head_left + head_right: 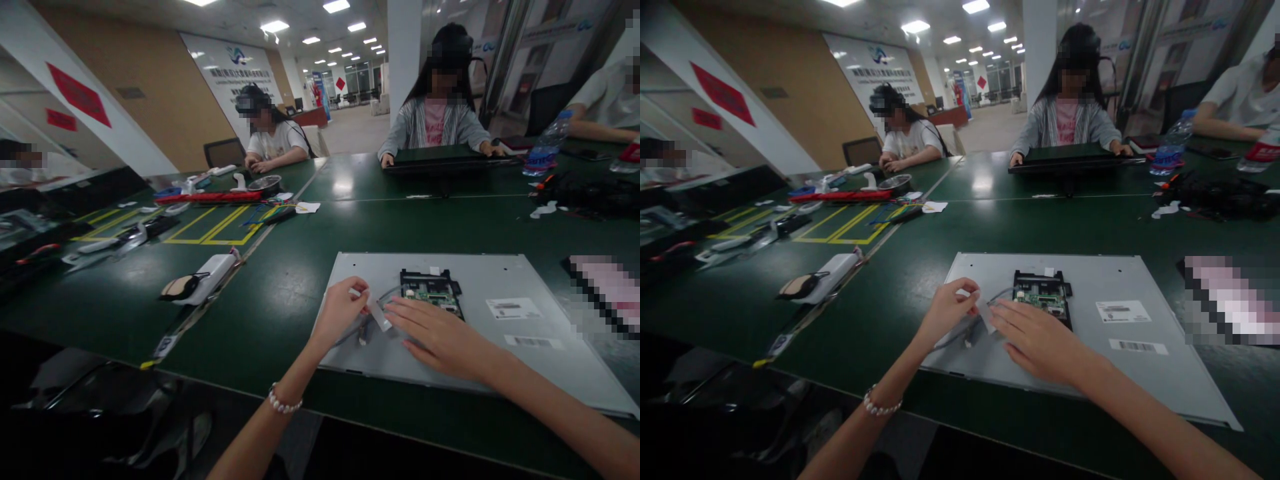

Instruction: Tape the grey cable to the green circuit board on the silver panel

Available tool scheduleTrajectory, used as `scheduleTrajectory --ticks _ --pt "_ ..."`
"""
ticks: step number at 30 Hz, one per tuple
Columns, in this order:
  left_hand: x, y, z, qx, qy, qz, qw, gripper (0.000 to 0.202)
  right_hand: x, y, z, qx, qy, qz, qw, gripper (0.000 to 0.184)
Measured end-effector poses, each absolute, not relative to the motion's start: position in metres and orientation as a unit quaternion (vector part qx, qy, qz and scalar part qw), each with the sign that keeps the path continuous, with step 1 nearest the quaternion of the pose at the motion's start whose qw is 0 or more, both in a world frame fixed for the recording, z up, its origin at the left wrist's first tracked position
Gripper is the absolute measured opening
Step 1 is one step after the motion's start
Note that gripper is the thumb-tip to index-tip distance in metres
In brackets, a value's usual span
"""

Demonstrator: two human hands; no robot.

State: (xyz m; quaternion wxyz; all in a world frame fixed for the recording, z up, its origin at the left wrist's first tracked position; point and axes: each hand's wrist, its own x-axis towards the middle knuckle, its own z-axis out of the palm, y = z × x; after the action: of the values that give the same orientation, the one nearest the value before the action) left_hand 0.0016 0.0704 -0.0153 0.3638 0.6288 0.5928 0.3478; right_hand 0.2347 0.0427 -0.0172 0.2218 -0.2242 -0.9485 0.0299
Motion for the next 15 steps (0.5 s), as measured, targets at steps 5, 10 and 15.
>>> scheduleTrajectory --ticks 5,10,15 --pt "0.006 0.063 -0.021 0.612 0.597 0.348 0.384 0.012 0.224 0.036 -0.027 -0.209 -0.959 0.028 0.19 0.043" --pt "0.006 0.063 -0.017 0.653 0.608 0.299 0.337 0.011 0.222 0.036 -0.031 -0.209 -0.961 0.061 0.169 0.042" --pt "0.005 0.061 -0.014 0.743 0.605 0.261 0.117 0.034 0.221 0.036 -0.028 -0.211 -0.96 0.091 0.16 0.039"
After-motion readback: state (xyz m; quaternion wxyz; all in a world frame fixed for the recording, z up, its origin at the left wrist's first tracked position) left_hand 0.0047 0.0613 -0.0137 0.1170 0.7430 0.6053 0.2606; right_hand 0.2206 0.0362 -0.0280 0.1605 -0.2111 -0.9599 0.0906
